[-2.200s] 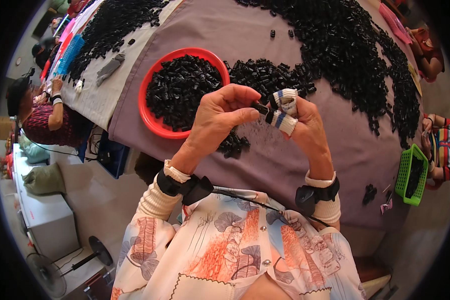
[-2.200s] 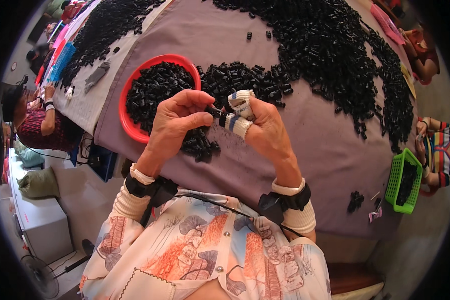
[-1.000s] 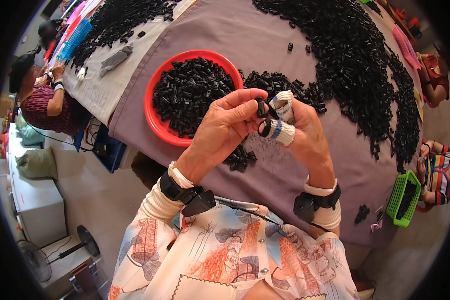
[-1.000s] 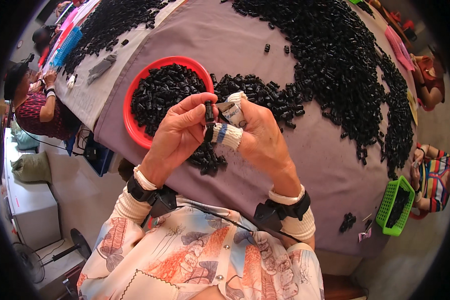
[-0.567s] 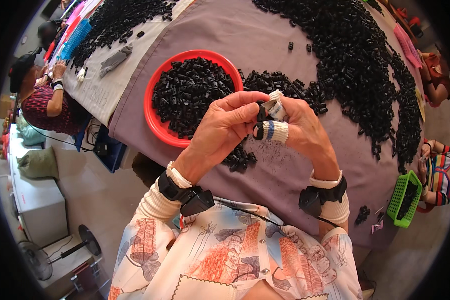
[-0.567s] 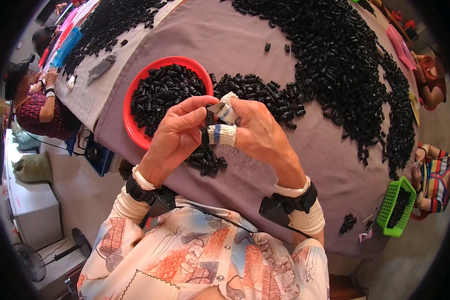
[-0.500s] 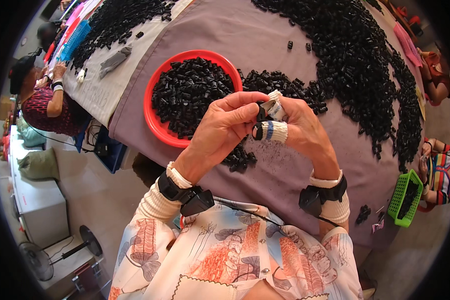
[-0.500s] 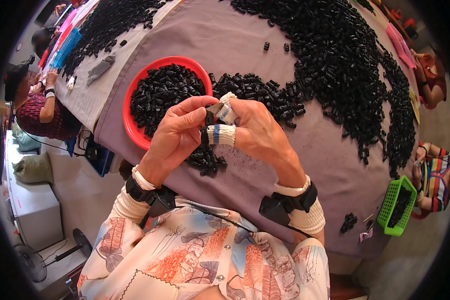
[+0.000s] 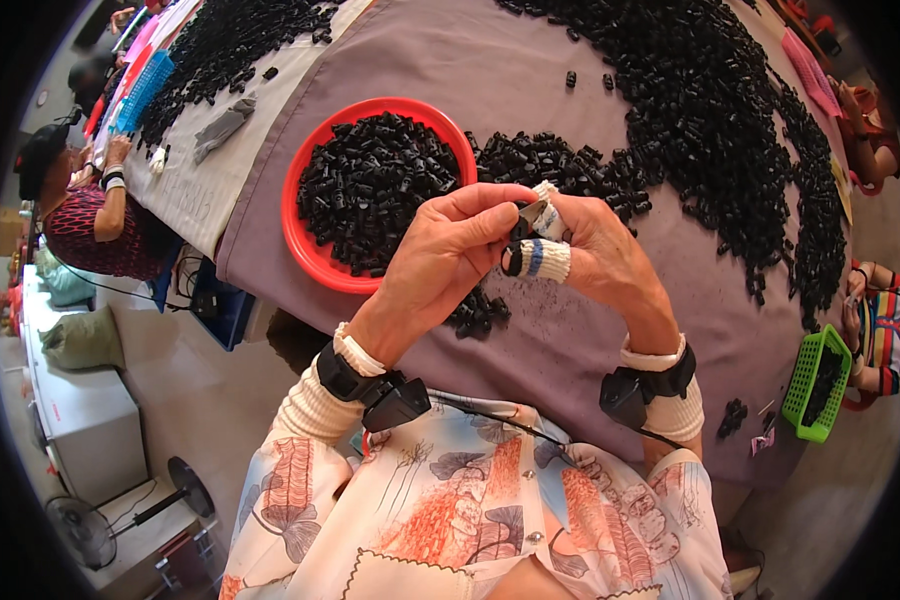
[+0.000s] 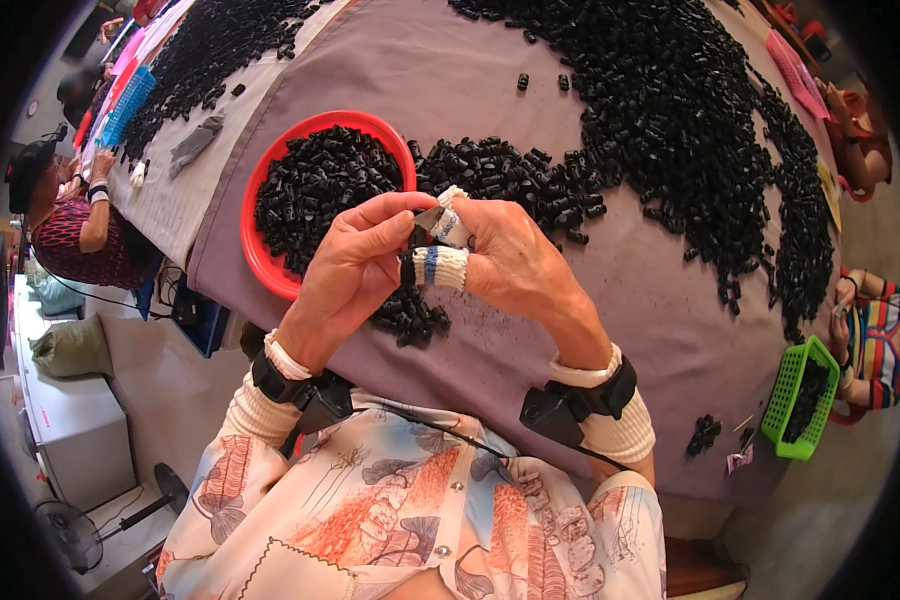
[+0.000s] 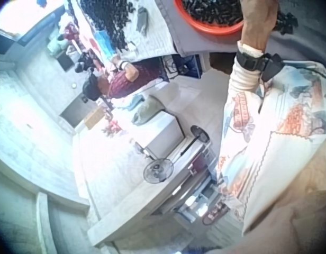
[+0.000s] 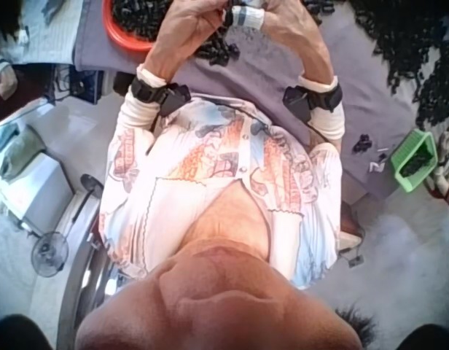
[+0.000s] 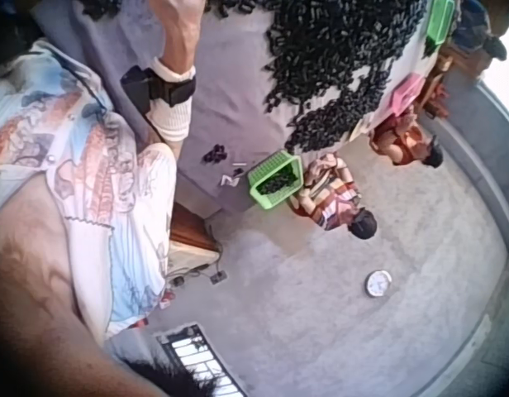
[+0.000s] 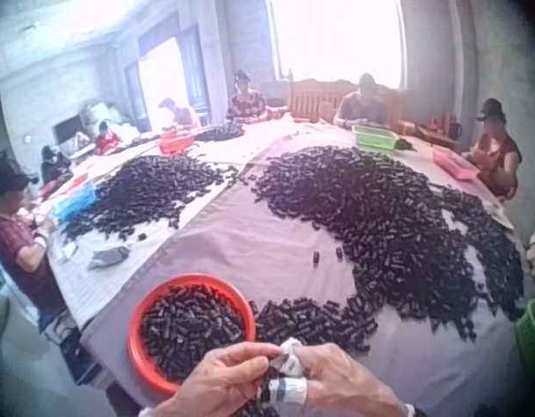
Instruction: Assembling small black plastic components at a work table.
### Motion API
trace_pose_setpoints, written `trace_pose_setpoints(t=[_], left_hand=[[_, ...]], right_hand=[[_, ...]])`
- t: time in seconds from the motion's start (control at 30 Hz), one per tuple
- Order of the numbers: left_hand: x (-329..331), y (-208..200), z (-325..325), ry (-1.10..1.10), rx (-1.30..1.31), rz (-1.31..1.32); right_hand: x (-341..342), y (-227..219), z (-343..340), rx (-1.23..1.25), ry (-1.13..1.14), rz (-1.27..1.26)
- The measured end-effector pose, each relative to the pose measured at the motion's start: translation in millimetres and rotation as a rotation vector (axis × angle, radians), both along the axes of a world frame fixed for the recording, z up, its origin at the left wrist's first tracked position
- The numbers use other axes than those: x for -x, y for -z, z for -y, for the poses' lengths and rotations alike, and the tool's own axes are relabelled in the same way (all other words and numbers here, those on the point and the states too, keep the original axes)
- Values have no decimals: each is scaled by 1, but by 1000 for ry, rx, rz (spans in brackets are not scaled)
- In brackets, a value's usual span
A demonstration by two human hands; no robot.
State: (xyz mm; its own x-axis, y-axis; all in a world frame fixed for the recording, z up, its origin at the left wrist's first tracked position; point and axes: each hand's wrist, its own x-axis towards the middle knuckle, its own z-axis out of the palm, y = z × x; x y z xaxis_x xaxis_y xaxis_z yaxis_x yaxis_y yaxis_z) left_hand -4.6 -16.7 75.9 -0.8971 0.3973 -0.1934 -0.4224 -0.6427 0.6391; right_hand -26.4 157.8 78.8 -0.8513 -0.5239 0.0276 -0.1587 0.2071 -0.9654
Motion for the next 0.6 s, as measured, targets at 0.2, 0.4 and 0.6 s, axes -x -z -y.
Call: trace_pose_setpoints(t=[0.2, 0.4, 0.6], left_hand=[[-1, 3, -1, 6, 27, 5], [2, 5, -3, 67, -136, 18], [-1, 6, -4, 62, -123, 32]], right_hand=[[-4, 0, -1, -56, -22, 16], [-4, 5, -3, 82, 46, 6], [-2, 4, -7, -31, 50, -24]])
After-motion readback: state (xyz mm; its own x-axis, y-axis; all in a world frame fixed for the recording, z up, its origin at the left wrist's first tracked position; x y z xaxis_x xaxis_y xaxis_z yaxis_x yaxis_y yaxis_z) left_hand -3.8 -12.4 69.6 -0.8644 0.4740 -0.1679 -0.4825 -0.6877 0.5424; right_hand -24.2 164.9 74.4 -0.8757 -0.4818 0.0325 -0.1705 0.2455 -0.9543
